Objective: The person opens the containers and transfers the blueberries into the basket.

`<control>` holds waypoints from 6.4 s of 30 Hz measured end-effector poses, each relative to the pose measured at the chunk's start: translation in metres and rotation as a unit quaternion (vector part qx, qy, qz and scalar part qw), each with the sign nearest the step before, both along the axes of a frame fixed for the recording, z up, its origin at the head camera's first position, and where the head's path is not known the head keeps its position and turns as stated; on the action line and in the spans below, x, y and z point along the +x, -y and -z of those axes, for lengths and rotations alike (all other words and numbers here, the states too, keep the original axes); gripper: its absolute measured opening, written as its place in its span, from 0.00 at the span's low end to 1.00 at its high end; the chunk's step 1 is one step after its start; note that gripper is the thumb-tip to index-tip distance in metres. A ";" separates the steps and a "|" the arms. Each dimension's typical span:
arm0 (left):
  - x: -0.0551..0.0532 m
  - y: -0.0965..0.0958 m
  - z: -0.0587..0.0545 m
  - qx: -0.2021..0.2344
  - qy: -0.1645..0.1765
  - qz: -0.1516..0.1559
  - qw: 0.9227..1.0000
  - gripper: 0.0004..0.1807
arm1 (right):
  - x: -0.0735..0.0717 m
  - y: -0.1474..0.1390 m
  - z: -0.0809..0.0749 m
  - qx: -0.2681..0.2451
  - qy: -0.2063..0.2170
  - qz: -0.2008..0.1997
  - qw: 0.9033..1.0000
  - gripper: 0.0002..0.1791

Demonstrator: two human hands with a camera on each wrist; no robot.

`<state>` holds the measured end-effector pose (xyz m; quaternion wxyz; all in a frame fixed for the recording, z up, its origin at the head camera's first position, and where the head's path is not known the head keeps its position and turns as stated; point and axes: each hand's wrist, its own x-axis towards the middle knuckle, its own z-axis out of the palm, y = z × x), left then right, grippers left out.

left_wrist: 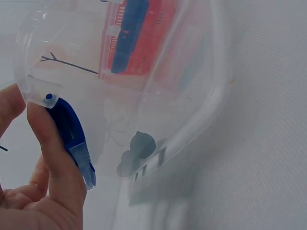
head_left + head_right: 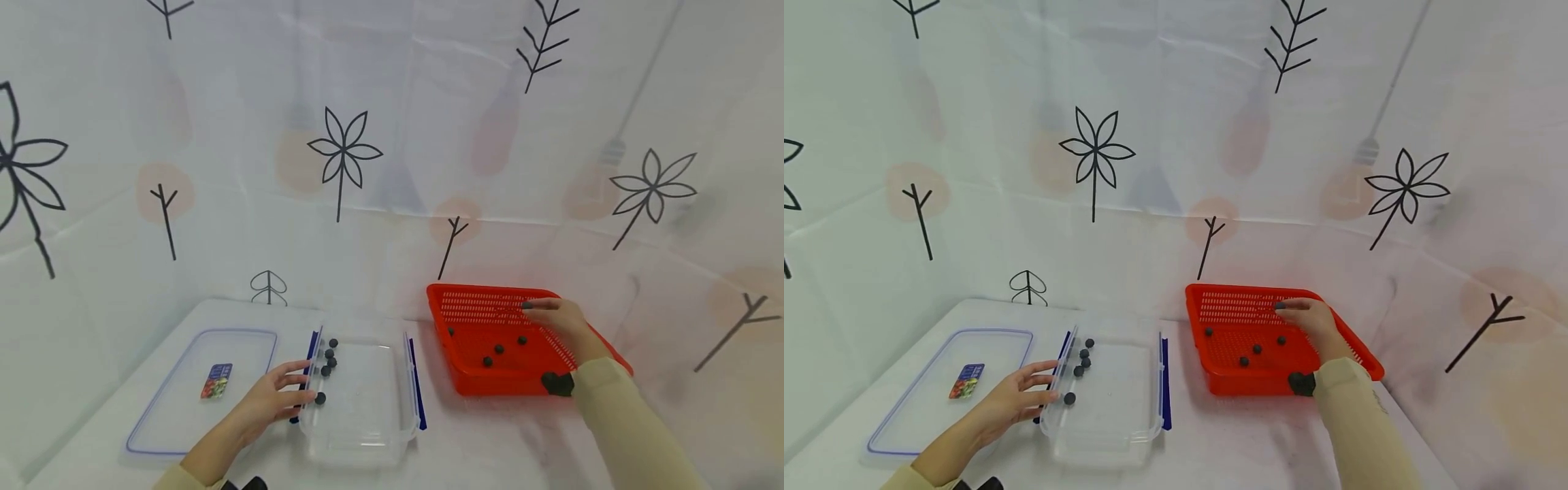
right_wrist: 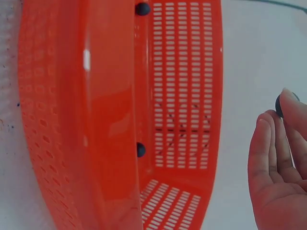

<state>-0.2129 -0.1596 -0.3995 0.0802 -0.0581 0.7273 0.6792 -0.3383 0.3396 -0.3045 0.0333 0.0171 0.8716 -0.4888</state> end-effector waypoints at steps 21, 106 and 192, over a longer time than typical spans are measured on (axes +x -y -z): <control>-0.003 -0.001 0.000 -0.007 0.007 -0.013 1.000 0.35 | -0.010 -0.016 0.007 -0.040 0.013 -0.018 0.999 0.36; -0.001 0.000 0.003 0.001 0.001 -0.002 1.000 0.36 | 0.074 0.199 0.021 -0.122 -0.039 -0.204 0.971 0.14; -0.003 -0.003 -0.002 -0.001 -0.008 0.000 1.000 0.35 | 0.020 0.336 0.075 0.224 0.091 -0.446 0.862 0.05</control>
